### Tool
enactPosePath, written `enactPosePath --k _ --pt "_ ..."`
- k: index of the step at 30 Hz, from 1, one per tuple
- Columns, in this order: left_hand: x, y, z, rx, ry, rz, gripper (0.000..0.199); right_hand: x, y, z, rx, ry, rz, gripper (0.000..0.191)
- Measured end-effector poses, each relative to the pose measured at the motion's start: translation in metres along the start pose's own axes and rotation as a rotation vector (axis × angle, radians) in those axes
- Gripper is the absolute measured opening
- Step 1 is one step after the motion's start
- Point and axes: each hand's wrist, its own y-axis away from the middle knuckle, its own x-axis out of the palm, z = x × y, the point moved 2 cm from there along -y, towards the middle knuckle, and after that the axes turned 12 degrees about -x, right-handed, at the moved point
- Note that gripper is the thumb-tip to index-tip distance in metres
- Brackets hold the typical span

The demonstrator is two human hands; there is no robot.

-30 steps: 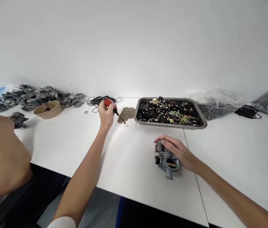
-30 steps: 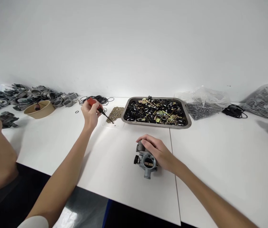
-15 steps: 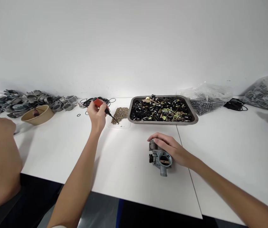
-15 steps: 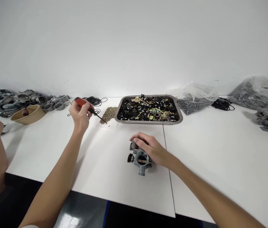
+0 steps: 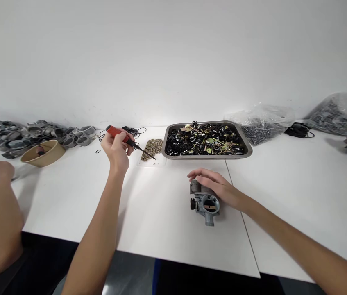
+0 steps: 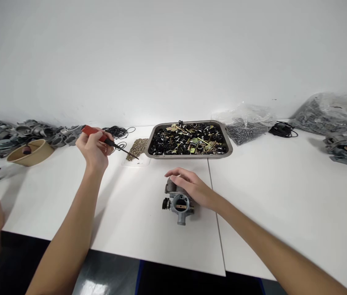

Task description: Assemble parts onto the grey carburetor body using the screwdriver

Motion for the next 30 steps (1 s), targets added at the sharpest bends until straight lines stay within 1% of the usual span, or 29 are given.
enactPosePath --k 2,5,8,12,15,18,22,25,30 --pt "0.004 0.002 -0.003 -0.069 0.067 0.042 0.006 -0.005 -0.003 -0.006 0.035 -0.023 -0.068 0.035" --pt "0.015 0.01 -0.005 -0.221 0.135 0.142 0.007 -0.013 -0.008 -0.013 0.048 0.022 -0.146 0.032" --pt "0.029 0.023 -0.006 -0.333 0.168 0.225 0.01 -0.017 -0.011 -0.017 0.036 0.06 -0.166 0.031" --pt "0.048 0.042 -0.003 -0.397 0.191 0.332 0.013 -0.016 -0.012 -0.016 -0.01 0.043 -0.175 0.031" --pt "0.058 0.053 0.002 -0.422 0.201 0.398 0.013 -0.015 -0.011 -0.014 -0.009 0.0 -0.176 0.03" --pt "0.063 0.06 0.008 -0.429 0.205 0.427 0.014 -0.016 -0.011 -0.015 0.025 -0.005 -0.166 0.031" --pt "0.065 0.064 0.012 -0.435 0.214 0.437 0.014 -0.018 -0.012 -0.018 0.04 -0.019 -0.196 0.029" --pt "0.066 0.064 0.013 -0.435 0.224 0.438 0.014 -0.018 -0.013 -0.02 0.012 -0.018 -0.212 0.028" --pt "0.065 0.062 0.013 -0.418 0.222 0.434 0.014 -0.017 -0.013 -0.019 -0.013 0.013 -0.205 0.03"
